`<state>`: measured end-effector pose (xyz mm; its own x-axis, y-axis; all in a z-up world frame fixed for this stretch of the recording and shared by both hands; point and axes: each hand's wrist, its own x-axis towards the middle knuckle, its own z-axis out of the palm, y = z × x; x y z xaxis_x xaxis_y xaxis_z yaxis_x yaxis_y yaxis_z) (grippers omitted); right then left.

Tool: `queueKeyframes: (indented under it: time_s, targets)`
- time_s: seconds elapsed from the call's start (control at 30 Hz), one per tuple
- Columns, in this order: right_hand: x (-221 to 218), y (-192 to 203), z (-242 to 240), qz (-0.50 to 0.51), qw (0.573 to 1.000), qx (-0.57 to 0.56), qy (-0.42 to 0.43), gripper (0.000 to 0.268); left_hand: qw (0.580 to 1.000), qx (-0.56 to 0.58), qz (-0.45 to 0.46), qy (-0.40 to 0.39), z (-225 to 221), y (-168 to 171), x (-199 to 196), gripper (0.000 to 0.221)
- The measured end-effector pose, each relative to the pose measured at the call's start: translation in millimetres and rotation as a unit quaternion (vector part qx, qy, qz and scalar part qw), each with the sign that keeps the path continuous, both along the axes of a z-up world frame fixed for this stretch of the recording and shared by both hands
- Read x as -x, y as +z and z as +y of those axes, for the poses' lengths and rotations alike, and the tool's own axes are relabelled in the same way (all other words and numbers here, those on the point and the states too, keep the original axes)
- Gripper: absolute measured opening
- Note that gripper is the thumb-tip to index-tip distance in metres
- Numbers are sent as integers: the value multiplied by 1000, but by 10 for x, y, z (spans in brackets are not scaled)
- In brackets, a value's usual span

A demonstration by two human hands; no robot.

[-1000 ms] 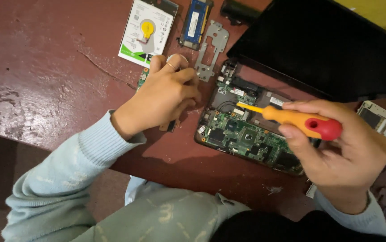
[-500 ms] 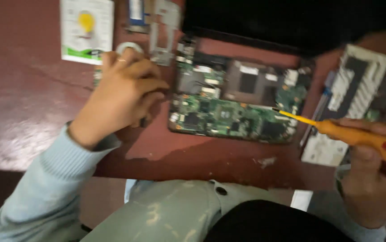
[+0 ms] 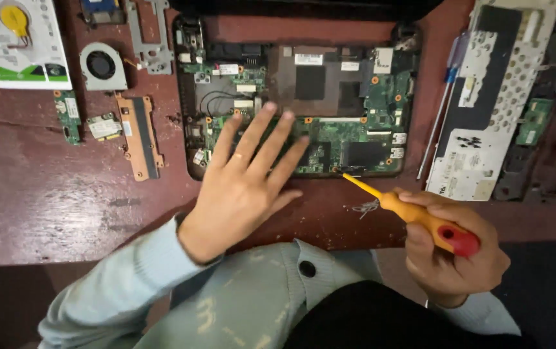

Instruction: Performing a final inspection of a laptop motherboard by checking components with fingers and using a screwdriver to ensure screws are properly fastened.

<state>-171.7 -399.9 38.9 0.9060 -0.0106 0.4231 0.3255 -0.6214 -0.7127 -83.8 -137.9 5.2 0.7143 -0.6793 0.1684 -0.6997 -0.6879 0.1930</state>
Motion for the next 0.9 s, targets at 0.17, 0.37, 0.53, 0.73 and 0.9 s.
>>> queueKeyframes:
  time_s: [0.17, 0.37, 0.53, 0.73, 0.9]
  targets:
    - [-59, -20, 5, 18, 999, 12, 25, 30, 999, -4, 44, 11, -67, -138, -89, 108]
    - [-65, -19, -185, 73, 979, 106, 157, 40, 1000, -12, 3, 13, -116, -300, -140, 104]
    - [-239, 280, -79, 189, 964, 106, 151, 24, 999, -13, -47, 16, -184, -363, -180, 99]
    - [-316, 367, -151, -17, 948, 238, 210, 38, 999, 11, -50, 6, -322, -346, -262, 96]
    - [-220, 229, -494, 137, 933, 235, 233, 38, 999, -16, -47, 14, -337, -348, -243, 99]
